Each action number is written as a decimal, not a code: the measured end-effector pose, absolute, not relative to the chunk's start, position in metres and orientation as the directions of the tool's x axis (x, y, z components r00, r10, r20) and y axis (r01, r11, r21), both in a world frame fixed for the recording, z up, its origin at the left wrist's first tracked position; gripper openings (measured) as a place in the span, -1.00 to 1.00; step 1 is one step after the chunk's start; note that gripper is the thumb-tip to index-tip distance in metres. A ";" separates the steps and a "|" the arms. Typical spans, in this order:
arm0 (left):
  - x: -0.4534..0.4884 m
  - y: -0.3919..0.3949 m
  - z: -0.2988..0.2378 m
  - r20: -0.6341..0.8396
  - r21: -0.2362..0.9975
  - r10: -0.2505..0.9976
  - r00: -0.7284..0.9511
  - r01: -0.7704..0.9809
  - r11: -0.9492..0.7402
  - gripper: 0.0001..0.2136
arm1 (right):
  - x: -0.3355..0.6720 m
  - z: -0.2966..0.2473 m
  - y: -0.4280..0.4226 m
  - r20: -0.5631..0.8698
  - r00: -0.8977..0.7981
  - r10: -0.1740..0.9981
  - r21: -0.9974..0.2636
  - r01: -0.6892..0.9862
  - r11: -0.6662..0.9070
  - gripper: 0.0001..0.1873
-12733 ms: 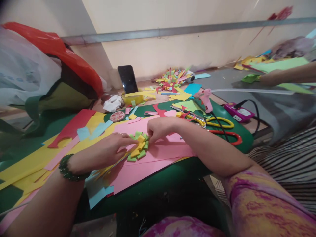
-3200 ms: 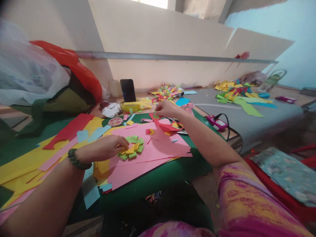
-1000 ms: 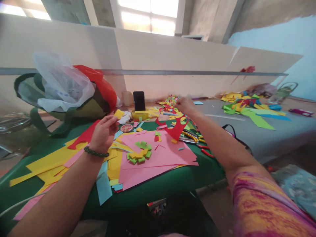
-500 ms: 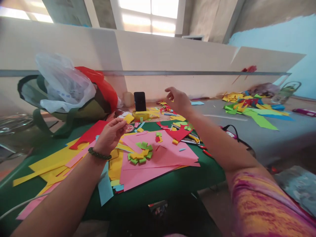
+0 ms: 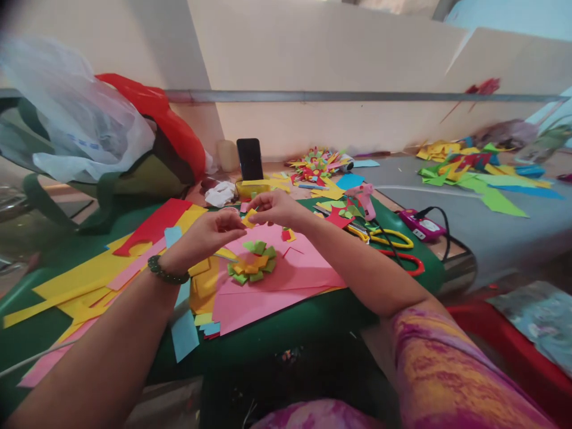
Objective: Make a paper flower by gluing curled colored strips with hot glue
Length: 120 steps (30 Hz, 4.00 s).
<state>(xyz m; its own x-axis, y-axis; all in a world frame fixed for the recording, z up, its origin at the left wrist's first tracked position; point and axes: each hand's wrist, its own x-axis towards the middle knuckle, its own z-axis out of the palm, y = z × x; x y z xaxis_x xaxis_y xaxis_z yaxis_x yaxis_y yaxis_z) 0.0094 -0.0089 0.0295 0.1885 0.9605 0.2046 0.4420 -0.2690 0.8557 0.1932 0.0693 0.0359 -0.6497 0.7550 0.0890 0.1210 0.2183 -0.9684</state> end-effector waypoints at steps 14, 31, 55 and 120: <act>0.003 -0.009 0.017 -0.112 0.513 0.920 0.376 0.814 -0.271 -0.83 | 0.186 0.006 0.061 -0.106 -0.664 0.740 -0.912 0.362 0.194 -0.90; 0.003 -0.019 0.022 -0.124 0.436 0.893 0.432 0.832 -0.342 -0.65 | 0.182 0.010 0.047 -0.113 -0.636 0.763 -0.606 0.653 0.454 -0.92; 0.014 -0.024 0.028 -0.209 0.196 0.868 0.450 0.889 -0.413 -0.52 | 0.182 0.012 0.044 -0.056 -0.682 0.729 -0.465 0.664 0.586 -0.79; 0.001 -0.018 0.040 -0.123 0.304 0.950 0.287 0.922 -0.240 -0.62 | 0.194 0.035 0.050 -0.157 -0.592 0.791 -0.344 0.783 0.518 -0.61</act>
<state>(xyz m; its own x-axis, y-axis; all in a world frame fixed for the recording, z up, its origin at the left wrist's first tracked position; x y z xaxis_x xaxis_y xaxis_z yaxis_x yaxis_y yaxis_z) 0.0011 -0.0182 0.0397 0.2873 0.9499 -0.1227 0.9220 -0.2396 0.3042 0.1942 0.0499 0.0352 -0.5918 0.7907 -0.1567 0.7832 0.5179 -0.3441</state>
